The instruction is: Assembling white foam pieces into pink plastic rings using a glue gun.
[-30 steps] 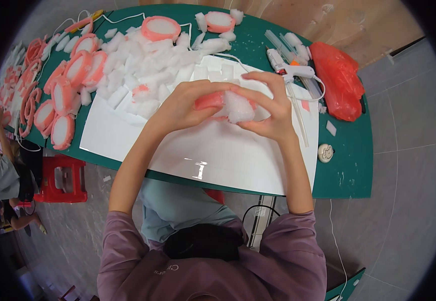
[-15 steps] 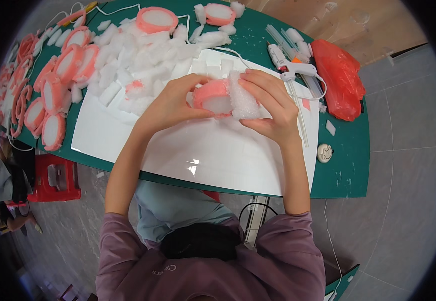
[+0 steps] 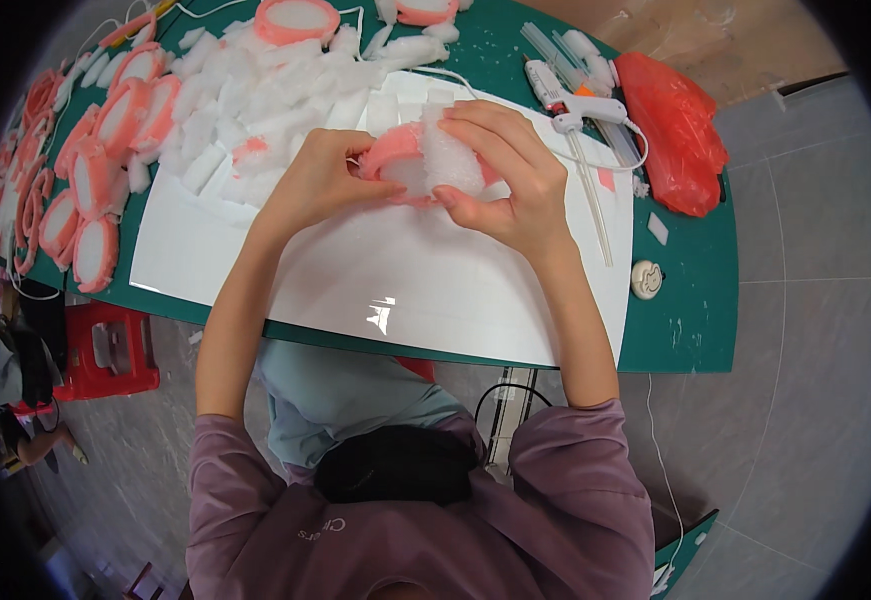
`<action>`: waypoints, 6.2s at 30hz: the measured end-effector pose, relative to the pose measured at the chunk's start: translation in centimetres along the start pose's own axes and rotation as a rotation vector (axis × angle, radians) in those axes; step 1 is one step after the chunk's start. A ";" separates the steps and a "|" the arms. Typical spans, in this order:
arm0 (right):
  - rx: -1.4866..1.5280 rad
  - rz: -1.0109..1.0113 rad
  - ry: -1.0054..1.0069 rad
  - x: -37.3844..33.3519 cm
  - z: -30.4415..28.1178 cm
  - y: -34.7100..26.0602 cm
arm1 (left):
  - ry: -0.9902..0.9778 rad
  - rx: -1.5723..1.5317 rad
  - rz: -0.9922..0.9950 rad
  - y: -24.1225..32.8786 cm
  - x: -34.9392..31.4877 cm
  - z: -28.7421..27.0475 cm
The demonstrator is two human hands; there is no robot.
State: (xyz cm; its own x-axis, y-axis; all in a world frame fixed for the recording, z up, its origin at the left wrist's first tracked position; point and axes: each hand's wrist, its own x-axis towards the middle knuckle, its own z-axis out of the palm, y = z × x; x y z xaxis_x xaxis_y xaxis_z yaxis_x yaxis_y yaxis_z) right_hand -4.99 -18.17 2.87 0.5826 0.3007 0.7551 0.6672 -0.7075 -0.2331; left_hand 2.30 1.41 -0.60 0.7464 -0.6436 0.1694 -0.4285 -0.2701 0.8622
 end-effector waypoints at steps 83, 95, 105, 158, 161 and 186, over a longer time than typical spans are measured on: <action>0.272 0.968 0.013 -3.1 1.2 1.2 | 0.193 -0.330 0.045 -0.4 0.8 0.2; 0.326 1.233 -0.041 -3.6 1.5 2.2 | -0.061 -0.594 0.122 -0.3 0.3 0.1; 0.347 1.243 -0.089 -4.1 1.7 2.7 | -0.242 -0.410 0.123 0.6 -0.2 0.0; 0.065 0.338 0.106 -2.4 0.9 0.5 | 0.366 -0.158 0.287 0.4 0.8 1.1; 0.076 0.352 0.091 -2.5 1.1 0.6 | 0.364 -0.055 0.261 0.3 0.7 1.0; 0.144 0.409 0.102 -2.7 0.9 1.2 | 0.471 0.091 0.496 -0.4 1.1 1.6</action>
State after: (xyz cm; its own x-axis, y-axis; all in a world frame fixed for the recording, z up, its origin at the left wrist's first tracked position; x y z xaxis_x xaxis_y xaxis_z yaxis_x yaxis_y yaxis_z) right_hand -5.35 -19.20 -0.01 0.7681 -0.0554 0.6379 0.4534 -0.6563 -0.6030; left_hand 2.54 -0.34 -1.50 0.5837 -0.3324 0.7408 -0.8024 -0.0963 0.5890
